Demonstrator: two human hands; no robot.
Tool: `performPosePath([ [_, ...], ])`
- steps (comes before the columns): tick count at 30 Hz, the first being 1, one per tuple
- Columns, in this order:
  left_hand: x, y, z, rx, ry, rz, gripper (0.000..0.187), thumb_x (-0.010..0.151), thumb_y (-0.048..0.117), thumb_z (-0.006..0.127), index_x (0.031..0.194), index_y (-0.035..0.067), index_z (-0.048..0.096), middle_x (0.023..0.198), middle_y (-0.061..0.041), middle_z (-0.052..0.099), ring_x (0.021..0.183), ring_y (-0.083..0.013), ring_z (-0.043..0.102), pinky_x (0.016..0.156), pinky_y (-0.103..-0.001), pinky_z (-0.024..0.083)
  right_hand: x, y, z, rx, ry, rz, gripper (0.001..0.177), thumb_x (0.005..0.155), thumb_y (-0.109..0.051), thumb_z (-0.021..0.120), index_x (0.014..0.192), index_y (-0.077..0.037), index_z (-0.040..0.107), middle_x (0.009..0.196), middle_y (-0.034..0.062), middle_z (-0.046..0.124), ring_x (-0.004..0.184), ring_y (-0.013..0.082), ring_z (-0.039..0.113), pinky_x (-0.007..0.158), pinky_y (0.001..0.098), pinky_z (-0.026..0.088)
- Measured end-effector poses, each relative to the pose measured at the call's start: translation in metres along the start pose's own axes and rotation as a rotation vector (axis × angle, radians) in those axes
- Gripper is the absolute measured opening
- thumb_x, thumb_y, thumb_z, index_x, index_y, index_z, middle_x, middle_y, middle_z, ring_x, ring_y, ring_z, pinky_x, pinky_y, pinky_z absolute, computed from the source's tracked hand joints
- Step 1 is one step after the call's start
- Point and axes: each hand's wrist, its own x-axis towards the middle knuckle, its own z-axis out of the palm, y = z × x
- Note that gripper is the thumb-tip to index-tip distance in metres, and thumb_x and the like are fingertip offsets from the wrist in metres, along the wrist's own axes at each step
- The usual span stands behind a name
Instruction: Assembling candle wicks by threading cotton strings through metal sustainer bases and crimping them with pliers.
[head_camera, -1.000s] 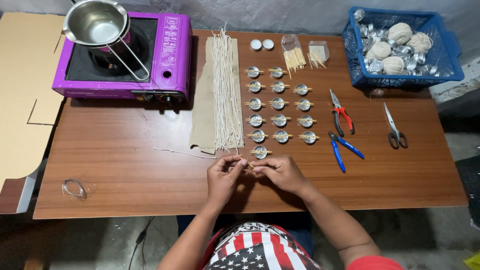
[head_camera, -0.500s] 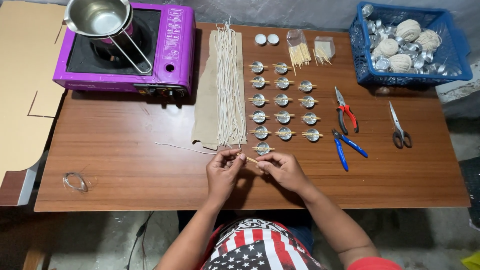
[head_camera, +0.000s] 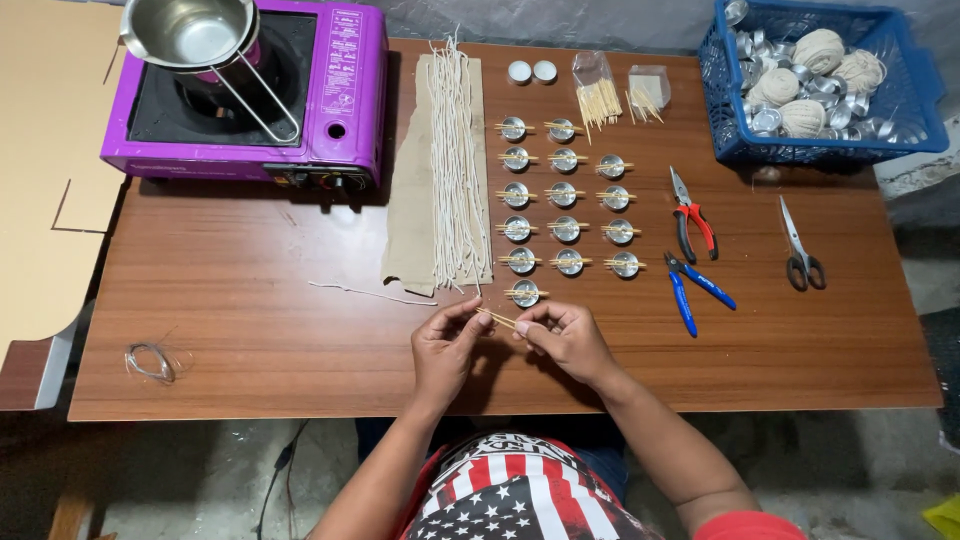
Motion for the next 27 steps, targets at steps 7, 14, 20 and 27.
performPosePath([
  [7,0.002,-0.009,0.000,0.005,-0.001,-0.003,0.024,0.086,-0.001,0.081,0.109,-0.003,0.076,0.085,-0.017,0.077,0.074,-0.0192,0.076,0.068,-0.033,0.067,0.001,0.005,0.000,0.081,0.006,0.023,0.014,0.081,0.004,0.075,0.094,0.010,0.075,0.063,0.0182,0.070,0.048,0.0131,0.061,0.044,0.0230,0.049],
  [14,0.001,-0.016,0.000,-0.004,0.001,-0.010,0.025,0.086,-0.002,0.081,0.110,-0.003,0.076,0.087,-0.016,0.078,0.076,-0.0183,0.075,0.070,-0.033,0.066,0.003,0.010,-0.001,0.192,-0.007,0.076,0.016,0.079,0.008,0.075,0.094,0.013,0.072,0.065,0.0187,0.068,0.051,0.0164,0.063,0.042,0.0244,0.050],
  [20,-0.002,-0.015,0.000,0.004,0.003,-0.005,0.028,0.086,-0.002,0.081,0.113,-0.002,0.076,0.089,-0.016,0.079,0.078,-0.0183,0.075,0.071,-0.033,0.067,0.006,0.021,-0.005,0.178,0.007,0.082,0.016,0.078,0.010,0.076,0.093,0.013,0.072,0.067,0.0192,0.068,0.053,0.0169,0.064,0.043,0.0248,0.050],
  [27,-0.003,-0.007,0.002,0.016,-0.001,-0.009,0.027,0.086,-0.002,0.080,0.113,-0.001,0.077,0.090,-0.015,0.079,0.079,-0.0164,0.075,0.072,-0.032,0.067,0.005,0.007,0.000,0.138,0.015,0.081,0.019,0.074,0.010,0.080,0.092,0.014,0.074,0.062,0.0190,0.069,0.049,0.0139,0.061,0.043,0.0234,0.048],
])
